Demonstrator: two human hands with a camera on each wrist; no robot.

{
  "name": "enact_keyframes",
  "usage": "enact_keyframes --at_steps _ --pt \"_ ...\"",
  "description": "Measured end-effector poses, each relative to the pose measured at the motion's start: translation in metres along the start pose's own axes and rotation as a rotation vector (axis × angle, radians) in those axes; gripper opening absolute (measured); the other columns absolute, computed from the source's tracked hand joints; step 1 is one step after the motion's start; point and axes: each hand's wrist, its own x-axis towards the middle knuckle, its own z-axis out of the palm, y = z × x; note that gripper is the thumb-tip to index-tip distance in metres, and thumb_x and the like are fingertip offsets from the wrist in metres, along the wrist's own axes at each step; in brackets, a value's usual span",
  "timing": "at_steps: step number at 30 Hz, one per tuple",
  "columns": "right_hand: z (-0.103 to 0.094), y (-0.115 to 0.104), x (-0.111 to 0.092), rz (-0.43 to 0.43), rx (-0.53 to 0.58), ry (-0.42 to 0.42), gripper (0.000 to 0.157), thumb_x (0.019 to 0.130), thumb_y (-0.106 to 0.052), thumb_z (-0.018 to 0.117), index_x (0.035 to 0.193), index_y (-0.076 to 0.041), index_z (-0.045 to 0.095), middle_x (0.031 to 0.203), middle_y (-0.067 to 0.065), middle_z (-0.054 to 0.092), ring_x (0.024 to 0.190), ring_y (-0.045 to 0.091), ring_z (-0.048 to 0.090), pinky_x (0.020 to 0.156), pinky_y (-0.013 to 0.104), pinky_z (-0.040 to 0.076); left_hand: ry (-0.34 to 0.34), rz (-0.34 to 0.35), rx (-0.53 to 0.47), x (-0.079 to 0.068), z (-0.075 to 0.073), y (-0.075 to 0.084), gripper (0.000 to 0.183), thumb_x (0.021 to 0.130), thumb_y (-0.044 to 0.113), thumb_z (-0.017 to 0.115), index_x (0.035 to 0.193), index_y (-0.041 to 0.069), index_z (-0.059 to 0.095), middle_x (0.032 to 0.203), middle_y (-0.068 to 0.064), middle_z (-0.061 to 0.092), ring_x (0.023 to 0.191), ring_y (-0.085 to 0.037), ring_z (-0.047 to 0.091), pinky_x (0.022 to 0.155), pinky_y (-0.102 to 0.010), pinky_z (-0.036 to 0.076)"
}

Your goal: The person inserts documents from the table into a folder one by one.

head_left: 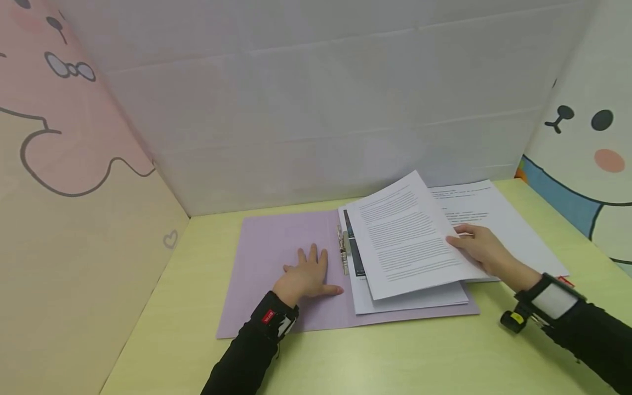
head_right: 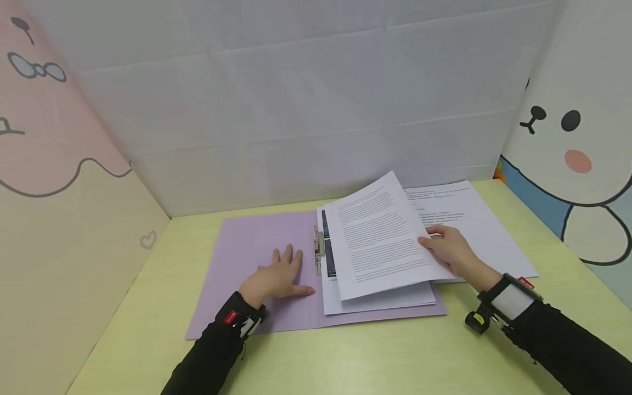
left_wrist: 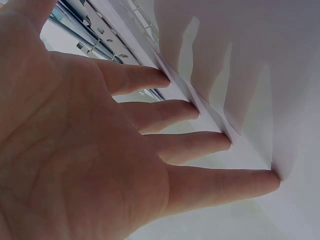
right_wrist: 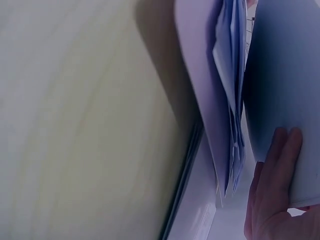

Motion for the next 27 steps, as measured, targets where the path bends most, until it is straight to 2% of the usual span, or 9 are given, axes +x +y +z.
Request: enact_keyframes --at_steps 5,13,16,22,27 --pt "0.005 -0.003 -0.002 -0.001 0.018 -0.032 0.073 0.09 -0.038 0.054 0.137 0.012 0.03 0.131 0.04 0.04 0.113 0.04 0.047 0.081 0.035 0.043 -0.002 0.0 -0.005 -0.001 -0.001 0.0 0.109 0.071 0.072 0.054 0.149 0.006 0.016 0.154 -0.023 0.008 0.134 -0.049 0.007 0.087 -0.077 0.027" --pt "0.013 -0.005 -0.004 0.007 0.037 -0.055 0.068 0.091 -0.035 0.055 0.136 0.009 0.032 0.127 0.036 0.046 0.093 0.025 0.053 0.068 0.025 0.045 -0.008 0.005 -0.003 -0.001 -0.002 -0.001 0.109 0.072 0.072 0.054 0.149 0.006 0.015 0.154 -0.023 0.007 0.134 -0.049 0.006 0.087 -0.077 0.027" --pt "0.012 -0.007 -0.007 -0.001 0.047 -0.072 0.068 0.09 -0.036 0.056 0.136 0.01 0.032 0.129 0.037 0.044 0.096 0.027 0.052 0.068 0.026 0.044 -0.01 0.002 0.003 -0.002 -0.005 0.0 0.109 0.071 0.072 0.054 0.149 0.006 0.016 0.154 -0.023 0.008 0.134 -0.049 0.006 0.087 -0.077 0.028" --pt "0.012 -0.011 -0.012 0.008 0.07 -0.11 0.067 0.089 -0.036 0.058 0.133 0.008 0.033 0.132 0.036 0.04 0.082 0.019 0.048 0.057 0.023 0.039 -0.012 0.0 0.016 -0.003 -0.012 0.003 0.108 0.071 0.072 0.054 0.149 0.006 0.016 0.154 -0.023 0.008 0.134 -0.049 0.007 0.087 -0.077 0.029" --pt "0.013 -0.014 -0.015 -0.005 0.068 -0.162 0.068 0.089 -0.036 0.057 0.134 0.009 0.032 0.131 0.037 0.039 0.083 0.017 0.053 0.059 0.025 0.045 -0.019 -0.006 0.021 -0.004 -0.017 0.005 0.108 0.071 0.072 0.054 0.149 0.006 0.016 0.154 -0.022 0.008 0.134 -0.048 0.007 0.087 -0.077 0.028"
